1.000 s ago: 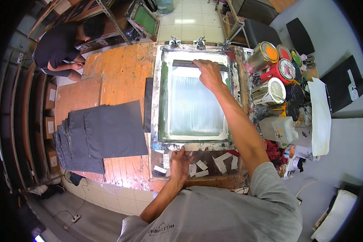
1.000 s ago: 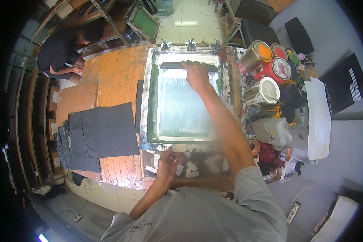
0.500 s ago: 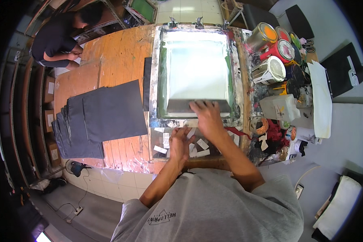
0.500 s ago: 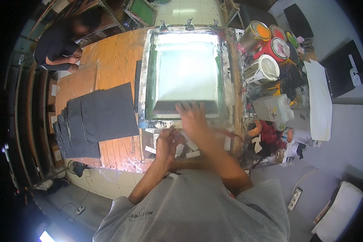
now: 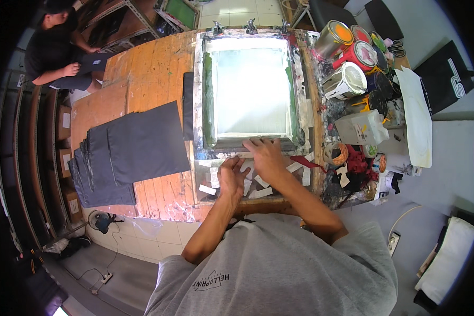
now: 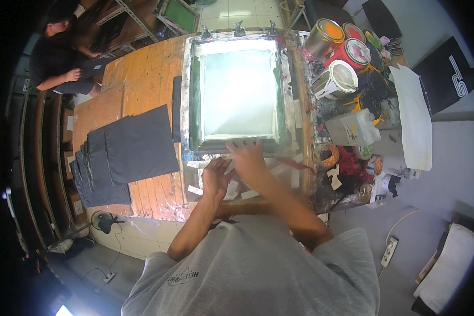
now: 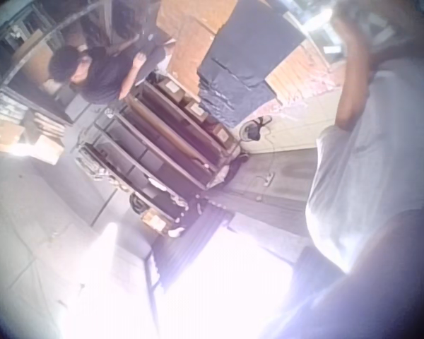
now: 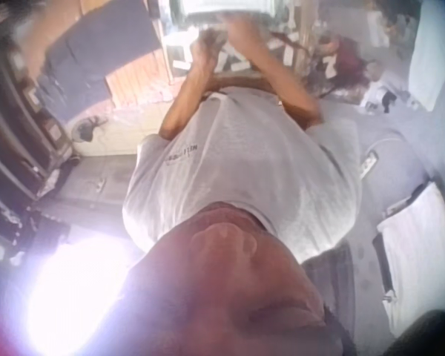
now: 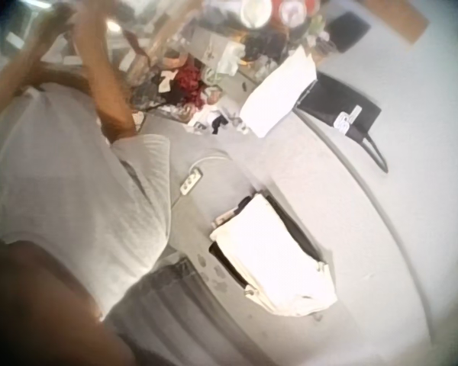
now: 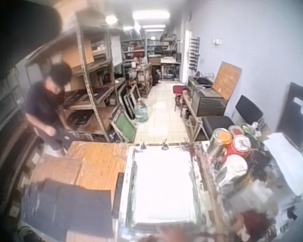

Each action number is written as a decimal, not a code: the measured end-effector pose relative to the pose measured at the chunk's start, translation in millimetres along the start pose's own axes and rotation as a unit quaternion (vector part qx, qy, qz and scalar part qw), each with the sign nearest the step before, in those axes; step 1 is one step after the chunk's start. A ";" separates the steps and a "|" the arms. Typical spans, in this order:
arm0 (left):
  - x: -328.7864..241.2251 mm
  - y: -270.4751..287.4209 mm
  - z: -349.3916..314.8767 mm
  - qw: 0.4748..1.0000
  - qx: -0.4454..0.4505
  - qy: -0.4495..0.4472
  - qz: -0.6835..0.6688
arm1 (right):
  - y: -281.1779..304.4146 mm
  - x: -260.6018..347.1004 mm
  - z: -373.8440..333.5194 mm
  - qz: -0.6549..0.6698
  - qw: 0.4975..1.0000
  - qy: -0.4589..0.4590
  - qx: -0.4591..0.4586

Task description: The person performs a series of screen-printing operations on black clothing panels by spreading ink across a screen with a squeegee, lifting the frame, and replacing the panels one by one.

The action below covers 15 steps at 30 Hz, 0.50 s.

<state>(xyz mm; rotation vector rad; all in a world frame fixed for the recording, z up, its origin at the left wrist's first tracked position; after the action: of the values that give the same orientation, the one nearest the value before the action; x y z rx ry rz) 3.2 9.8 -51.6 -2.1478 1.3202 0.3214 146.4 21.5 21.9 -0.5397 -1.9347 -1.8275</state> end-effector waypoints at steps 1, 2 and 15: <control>1.0 1.2 1.0 1.000 0.006 -0.003 -0.003 | -4.0 1.5 -2.6 -0.015 1.000 0.013 -0.020; 1.9 2.4 1.7 1.000 0.012 -0.007 -0.005 | -7.2 1.5 -2.7 -0.024 0.999 0.019 -0.043; -1.4 0.4 -8.4 0.999 -0.007 -0.022 0.045 | 23.7 -74.0 205.1 -0.049 0.995 -0.027 -0.084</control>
<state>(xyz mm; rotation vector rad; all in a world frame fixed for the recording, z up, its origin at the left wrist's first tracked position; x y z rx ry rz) 1.4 5.6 -44.3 -2.0841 1.3973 0.4129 213.2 228.2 -8.3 -0.5628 -1.8826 -2.0711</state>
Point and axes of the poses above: each hand's wrist, its own z-axis towards the middle knuckle, its own y-axis out of the back of the hand, x = y × z, the point moved 3 cm from there along z, towards the middle knuckle, and after that the axes turned 8 degrees about z, right-handed, at the moved point
